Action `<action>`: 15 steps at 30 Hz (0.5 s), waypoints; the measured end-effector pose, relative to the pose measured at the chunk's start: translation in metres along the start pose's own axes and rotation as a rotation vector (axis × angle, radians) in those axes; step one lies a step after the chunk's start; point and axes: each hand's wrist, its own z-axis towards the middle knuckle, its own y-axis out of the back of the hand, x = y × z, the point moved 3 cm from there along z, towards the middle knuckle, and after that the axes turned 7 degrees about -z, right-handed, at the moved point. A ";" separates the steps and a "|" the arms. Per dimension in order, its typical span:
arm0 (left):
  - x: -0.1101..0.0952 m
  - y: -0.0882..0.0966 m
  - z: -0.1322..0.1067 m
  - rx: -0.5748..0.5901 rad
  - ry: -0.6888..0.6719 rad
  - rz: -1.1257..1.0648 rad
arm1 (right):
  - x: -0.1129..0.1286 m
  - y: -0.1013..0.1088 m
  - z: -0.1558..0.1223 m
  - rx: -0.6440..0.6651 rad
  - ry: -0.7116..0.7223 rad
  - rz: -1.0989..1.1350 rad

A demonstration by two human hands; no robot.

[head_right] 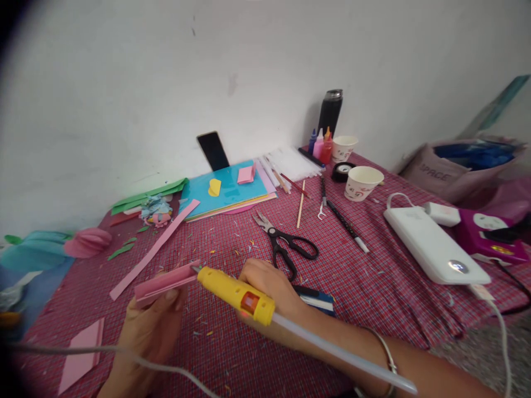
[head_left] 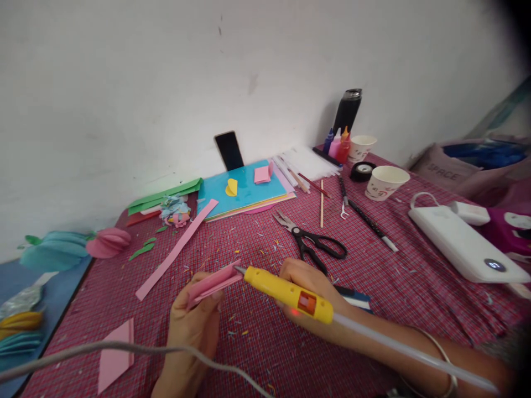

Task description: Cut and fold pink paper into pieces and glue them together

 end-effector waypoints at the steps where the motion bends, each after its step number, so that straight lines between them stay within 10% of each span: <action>1: 0.000 0.000 0.000 -0.007 0.000 -0.011 | 0.000 0.000 0.000 0.001 0.002 -0.002; 15: -0.004 -0.003 -0.001 0.068 0.002 -0.023 | -0.002 0.001 0.001 -0.007 0.025 -0.013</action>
